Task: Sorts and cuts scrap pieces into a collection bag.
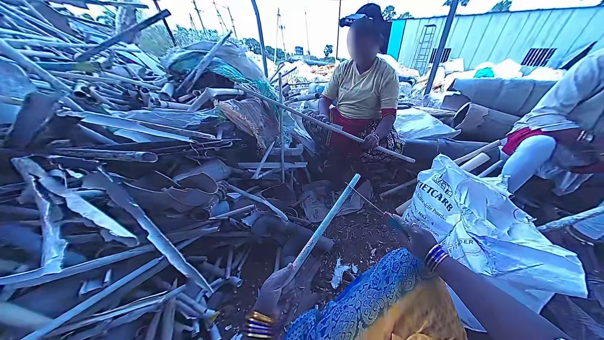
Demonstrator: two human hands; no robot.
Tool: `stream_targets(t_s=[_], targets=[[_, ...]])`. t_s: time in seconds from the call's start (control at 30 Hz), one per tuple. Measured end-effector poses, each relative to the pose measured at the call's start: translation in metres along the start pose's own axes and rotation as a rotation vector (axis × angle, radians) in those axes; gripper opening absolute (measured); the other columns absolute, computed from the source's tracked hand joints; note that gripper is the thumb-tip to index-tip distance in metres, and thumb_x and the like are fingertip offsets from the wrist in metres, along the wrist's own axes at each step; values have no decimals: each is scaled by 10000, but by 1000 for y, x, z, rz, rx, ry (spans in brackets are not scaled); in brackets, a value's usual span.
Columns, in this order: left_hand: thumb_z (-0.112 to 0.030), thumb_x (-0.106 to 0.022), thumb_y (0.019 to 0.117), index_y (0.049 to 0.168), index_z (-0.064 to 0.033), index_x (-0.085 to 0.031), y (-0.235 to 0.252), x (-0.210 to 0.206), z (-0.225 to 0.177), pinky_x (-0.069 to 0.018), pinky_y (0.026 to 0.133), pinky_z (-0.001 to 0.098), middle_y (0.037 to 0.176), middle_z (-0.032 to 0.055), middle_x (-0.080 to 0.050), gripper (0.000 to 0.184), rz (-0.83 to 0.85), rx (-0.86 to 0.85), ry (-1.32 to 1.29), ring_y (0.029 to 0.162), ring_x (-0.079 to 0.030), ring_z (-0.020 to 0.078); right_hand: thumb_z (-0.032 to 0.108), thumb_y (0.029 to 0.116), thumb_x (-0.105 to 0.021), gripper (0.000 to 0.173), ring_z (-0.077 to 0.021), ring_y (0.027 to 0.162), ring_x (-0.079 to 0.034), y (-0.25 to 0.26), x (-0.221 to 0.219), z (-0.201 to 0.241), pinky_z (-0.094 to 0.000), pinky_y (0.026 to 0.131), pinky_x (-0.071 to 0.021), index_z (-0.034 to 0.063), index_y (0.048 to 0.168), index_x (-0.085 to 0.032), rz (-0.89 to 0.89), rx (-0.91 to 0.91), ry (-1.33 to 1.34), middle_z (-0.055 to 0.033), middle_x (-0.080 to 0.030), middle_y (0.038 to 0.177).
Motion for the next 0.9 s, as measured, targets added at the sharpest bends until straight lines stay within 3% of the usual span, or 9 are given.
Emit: stream_targets(t_s=[0.1, 0.23, 0.37, 0.4, 0.47, 0.5, 0.6, 0.73, 0.9], targets=[[-195, -257, 1111, 987, -34, -659, 3, 2, 0, -312, 367, 148, 456, -93, -378, 451, 21, 3, -19, 356, -341, -7, 157, 1015, -548, 486, -463, 758, -709, -3, -13, -5, -580, 684, -566, 143, 1501, -561, -55, 281, -91, -277, -714, 924], [-198, -255, 1119, 1014, -23, -662, 3, -6, 1, -324, 368, 147, 457, -89, -387, 456, 42, 30, 2, 356, -349, -7, 194, 1063, -511, 532, -502, 982, -702, -1, 0, -3, -614, 891, -530, 139, 1586, -425, 45, -28, -19, -315, -706, 1115], [-197, -231, 1106, 1002, -34, -663, 7, -8, 1, -342, 377, 147, 455, -92, -396, 473, 82, 24, -1, 356, -359, -7, 145, 972, -585, 471, -436, 649, -697, -8, -14, -9, -549, 582, -561, 126, 1441, -626, -186, 314, -108, -248, -696, 782], [-197, -231, 1104, 994, -44, -664, 7, -10, 1, -339, 376, 146, 453, -96, -396, 473, 87, 27, 4, 355, -357, -10, 137, 985, -573, 478, -464, 700, -707, -7, -11, -13, -573, 628, -564, 113, 1462, -601, -179, 219, -94, -279, -707, 829], [-202, -235, 1106, 991, -44, -675, 9, -13, 5, -325, 371, 146, 455, -97, -392, 481, 109, 31, -1, 357, -349, -13, 206, 1078, -481, 526, -490, 998, -700, -2, 5, -13, -605, 884, -535, 154, 1597, -405, 6, -105, -33, -310, -698, 1137], [-203, -238, 1105, 991, -39, -677, 11, -14, 6, -321, 367, 142, 455, -95, -395, 483, 120, 30, -12, 355, -350, -15, 220, 1090, -462, 532, -488, 1028, -692, -2, 7, -13, -602, 909, -524, 166, 1612, -372, 38, -136, -25, -309, -689, 1172], [-193, -260, 1094, 845, -116, -648, 10, -21, 3, -309, 366, 141, 451, -97, -402, 467, 91, 28, -19, 353, -348, -16, 154, 1011, -546, 480, -459, 711, -707, -12, -6, -11, -571, 631, -566, 150, 1491, -575, -112, 230, -118, -273, -703, 841], [-109, -394, 1045, 908, -74, -663, 14, -23, 6, -335, 391, 146, 495, -95, -442, 303, 78, -24, 168, 389, -380, -17, 246, 1094, -452, 555, -476, 1108, -672, -2, 14, -20, -601, 970, -502, 183, 1631, -325, 133, -218, 23, -296, -675, 1233], [-41, -545, 1020, 1081, 26, -696, 16, -24, 1, -430, 501, 161, 620, -59, -582, 176, 0, -135, 397, 494, -484, -4, 255, 1098, -431, 536, -493, 1000, -684, -11, 3, -13, -608, 879, -522, 226, 1627, -347, 256, 45, -71, -314, -684, 1115]])
Point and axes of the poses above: each hand's wrist, its own y-axis towards the middle knuckle, its own x-axis out of the back of the hand, z = x × y, the point moved 2 cm from there along y, towards the middle knuckle
